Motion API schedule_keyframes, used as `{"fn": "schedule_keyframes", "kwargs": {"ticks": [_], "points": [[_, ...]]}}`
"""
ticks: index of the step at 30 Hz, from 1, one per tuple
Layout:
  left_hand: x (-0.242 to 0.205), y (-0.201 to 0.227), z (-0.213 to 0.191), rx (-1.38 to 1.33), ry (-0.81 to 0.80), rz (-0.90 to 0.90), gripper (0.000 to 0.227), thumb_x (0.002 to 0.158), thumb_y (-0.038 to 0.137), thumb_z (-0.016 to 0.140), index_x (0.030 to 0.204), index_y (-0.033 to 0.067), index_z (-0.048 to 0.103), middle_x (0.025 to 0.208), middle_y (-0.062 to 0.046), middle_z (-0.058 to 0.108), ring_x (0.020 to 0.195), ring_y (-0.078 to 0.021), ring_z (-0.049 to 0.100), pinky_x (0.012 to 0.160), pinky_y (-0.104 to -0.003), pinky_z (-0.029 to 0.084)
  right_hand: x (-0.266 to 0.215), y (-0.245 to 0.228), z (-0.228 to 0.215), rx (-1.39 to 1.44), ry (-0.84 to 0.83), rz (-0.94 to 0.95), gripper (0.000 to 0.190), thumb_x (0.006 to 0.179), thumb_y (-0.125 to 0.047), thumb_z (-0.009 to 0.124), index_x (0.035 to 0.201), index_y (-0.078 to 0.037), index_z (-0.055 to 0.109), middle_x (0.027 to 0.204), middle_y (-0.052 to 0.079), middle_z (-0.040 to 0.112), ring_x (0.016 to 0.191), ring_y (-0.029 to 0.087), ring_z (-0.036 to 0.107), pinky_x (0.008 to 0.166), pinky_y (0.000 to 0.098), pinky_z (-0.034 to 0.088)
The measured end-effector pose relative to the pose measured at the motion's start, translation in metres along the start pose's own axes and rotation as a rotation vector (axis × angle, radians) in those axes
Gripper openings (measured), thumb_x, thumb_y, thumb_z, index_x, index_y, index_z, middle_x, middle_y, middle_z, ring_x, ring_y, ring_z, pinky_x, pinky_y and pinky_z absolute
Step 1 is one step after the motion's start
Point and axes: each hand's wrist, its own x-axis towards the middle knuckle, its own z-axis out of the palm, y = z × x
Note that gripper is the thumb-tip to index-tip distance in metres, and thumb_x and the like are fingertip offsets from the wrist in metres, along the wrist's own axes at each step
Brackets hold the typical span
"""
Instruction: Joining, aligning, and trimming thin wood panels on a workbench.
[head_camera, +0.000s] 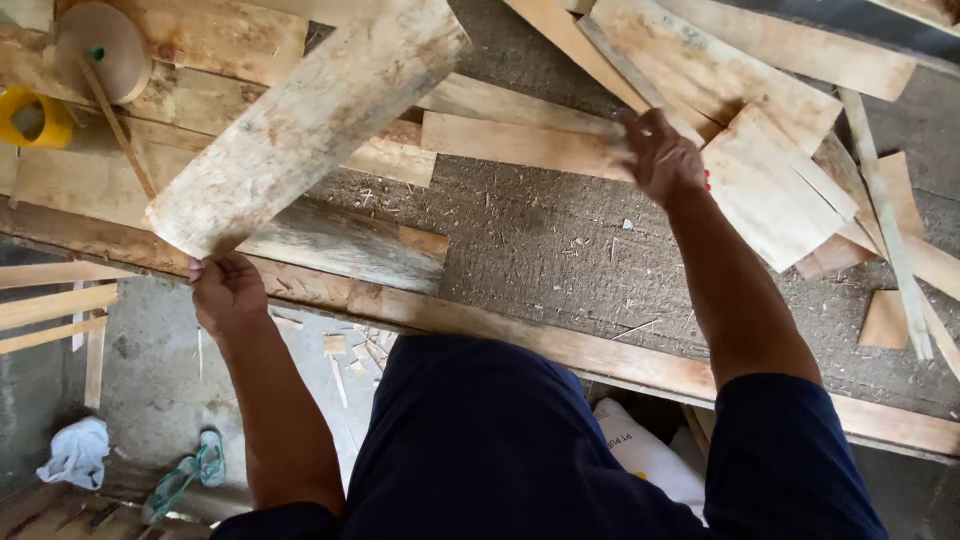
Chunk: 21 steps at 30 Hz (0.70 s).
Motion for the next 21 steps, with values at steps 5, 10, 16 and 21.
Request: {"fn": "schedule_keyframes", "kwargs": {"ticks": [5, 10, 16, 21], "points": [[0.007, 0.006, -0.014, -0.002, -0.020, 0.007, 0.017, 0.109, 0.006, 0.052, 0.100, 0.0086, 0.067, 0.104, -0.009, 0.076, 0.093, -0.0228, 0.072, 0.088, -0.040, 0.063, 0.002, -0.007, 0.002, 0.108, -0.129, -0.022, 0.093, 0.087, -0.067, 0.065, 0.161, -0.026, 0.026, 0.162, 0.010, 0.031, 0.101, 0.035, 0.070, 0.074, 0.0449, 0.061], [-0.005, 0.008, -0.006, -0.023, -0.065, 0.011, 0.019, 0.112, 0.006, 0.051, 0.101, 0.0087, 0.066, 0.104, -0.009, 0.075, 0.094, -0.0226, 0.071, 0.089, -0.039, 0.063, 0.010, 0.003, 0.016, 0.097, -0.105, 0.033, 0.074, 0.102, -0.064, 0.055, 0.160, -0.024, 0.035, 0.161, 0.009, 0.038, 0.103, 0.034, 0.069, 0.075, 0.0474, 0.061], [-0.008, 0.010, -0.028, -0.031, -0.053, 0.004, 0.021, 0.112, -0.003, 0.049, 0.104, 0.0089, 0.064, 0.110, -0.009, 0.074, 0.098, -0.0219, 0.071, 0.091, -0.037, 0.061, 0.013, -0.007, 0.027, 0.144, -0.017, 0.281, 0.057, 0.107, -0.053, 0.049, 0.152, -0.018, 0.040, 0.144, 0.016, 0.045, 0.095, 0.026, 0.065, 0.067, 0.0456, 0.060], [-0.025, 0.001, -0.009, 0.013, -0.011, -0.025, 0.021, 0.109, 0.002, 0.048, 0.108, 0.0098, 0.067, 0.107, -0.008, 0.075, 0.093, -0.0211, 0.071, 0.086, -0.036, 0.061, 0.002, -0.019, 0.041, 0.227, -0.038, 0.297, 0.034, 0.114, -0.032, 0.044, 0.136, -0.007, 0.049, 0.124, 0.017, 0.057, 0.090, 0.026, 0.064, 0.068, 0.0408, 0.061]]}}
